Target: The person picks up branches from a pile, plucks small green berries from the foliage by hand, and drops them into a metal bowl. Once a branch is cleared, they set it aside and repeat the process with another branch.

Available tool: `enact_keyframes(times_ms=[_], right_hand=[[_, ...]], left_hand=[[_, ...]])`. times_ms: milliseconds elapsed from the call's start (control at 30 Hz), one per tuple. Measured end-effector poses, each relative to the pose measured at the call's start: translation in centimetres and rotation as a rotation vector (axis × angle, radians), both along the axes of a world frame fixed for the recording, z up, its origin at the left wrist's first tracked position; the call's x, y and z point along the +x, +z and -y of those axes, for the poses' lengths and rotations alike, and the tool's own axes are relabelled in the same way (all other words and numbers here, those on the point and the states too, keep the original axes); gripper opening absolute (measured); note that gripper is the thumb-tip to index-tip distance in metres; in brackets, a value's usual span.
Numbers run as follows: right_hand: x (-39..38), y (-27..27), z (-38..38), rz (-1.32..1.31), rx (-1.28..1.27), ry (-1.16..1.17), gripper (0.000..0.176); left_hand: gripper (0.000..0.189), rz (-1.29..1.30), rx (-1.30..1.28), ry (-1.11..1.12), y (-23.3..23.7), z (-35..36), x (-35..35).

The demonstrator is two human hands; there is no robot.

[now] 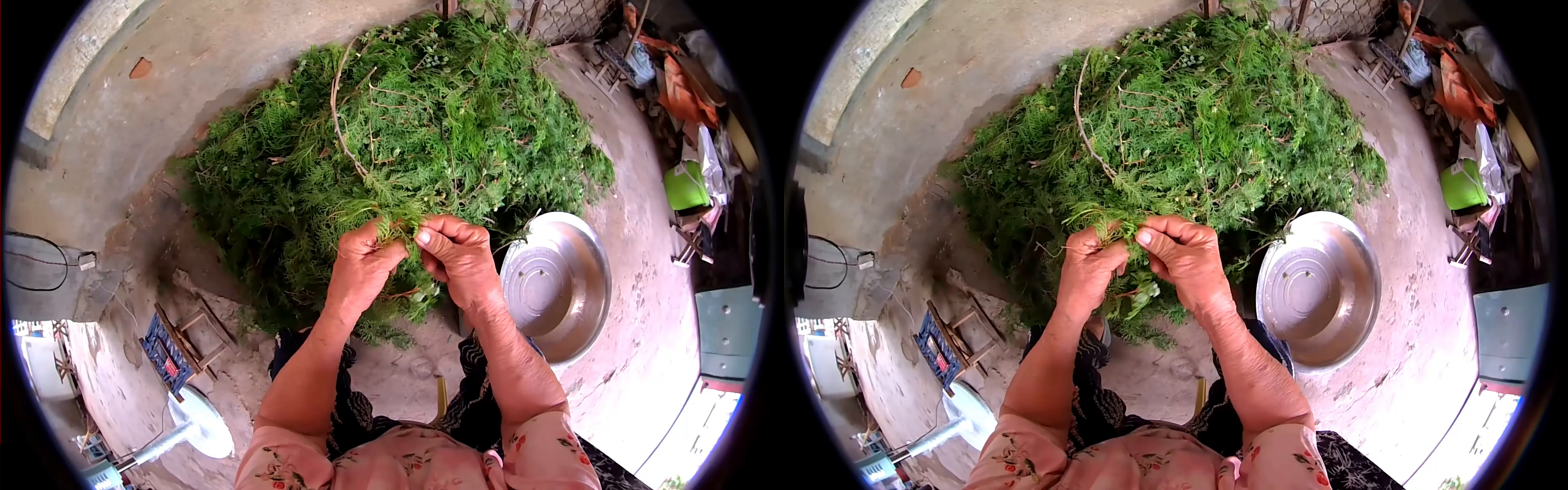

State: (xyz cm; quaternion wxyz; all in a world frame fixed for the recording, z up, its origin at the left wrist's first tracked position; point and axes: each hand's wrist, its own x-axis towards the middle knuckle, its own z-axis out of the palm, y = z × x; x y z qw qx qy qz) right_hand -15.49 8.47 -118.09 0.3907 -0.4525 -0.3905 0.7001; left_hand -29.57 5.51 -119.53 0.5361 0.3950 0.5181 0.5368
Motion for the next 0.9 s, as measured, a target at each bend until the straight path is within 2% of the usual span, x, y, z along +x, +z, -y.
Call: enact_keyframes(times_ms=[200,300,367,433,533,567,667,800,900], right_hand=[[0.5,-0.9,0.3,-0.187,-0.178,-0.079,0.017],[0.9,-0.6,0.5,-0.338,-0.242,-0.034,0.017],[1.1,-0.3,0.5,-0.548,-0.307,-0.035,0.017],[1.3,-0.6,0.1,-0.552,-0.257,-0.048,0.019],[1.5,0.0,-0.5,-0.524,-0.232,-0.046,0.024],[1.4,0.0,-0.4,-0.524,-0.231,-0.046,0.024],[0.8,-0.1,0.3,-0.282,-0.201,-0.021,0.027],[0.6,-0.3,0.4,-0.196,-0.133,-0.019,0.022],[0.3,-0.2,0.5,-0.157,-0.084,-0.033,0.021]], left_hand=[[0.005,0.106,-0.032,-0.018,-0.9,-0.1,-0.1],[0.007,0.209,-0.052,-0.091,-0.9,-0.1,-0.5],[0.008,0.362,-0.188,-0.096,0.2,-0.1,-0.5],[0.005,0.412,-0.190,-0.092,0.2,-0.2,-0.3],[0.010,0.599,-0.151,-0.078,0.1,-0.3,-0.6],[0.010,0.598,-0.151,-0.079,0.2,-0.4,-0.6],[0.010,0.561,-0.174,-0.037,0.6,-0.4,-0.1],[0.008,0.540,-0.152,-0.097,-0.4,-0.4,-0.2],[0.005,0.451,-0.167,-0.024,-0.1,-0.4,0.2]])
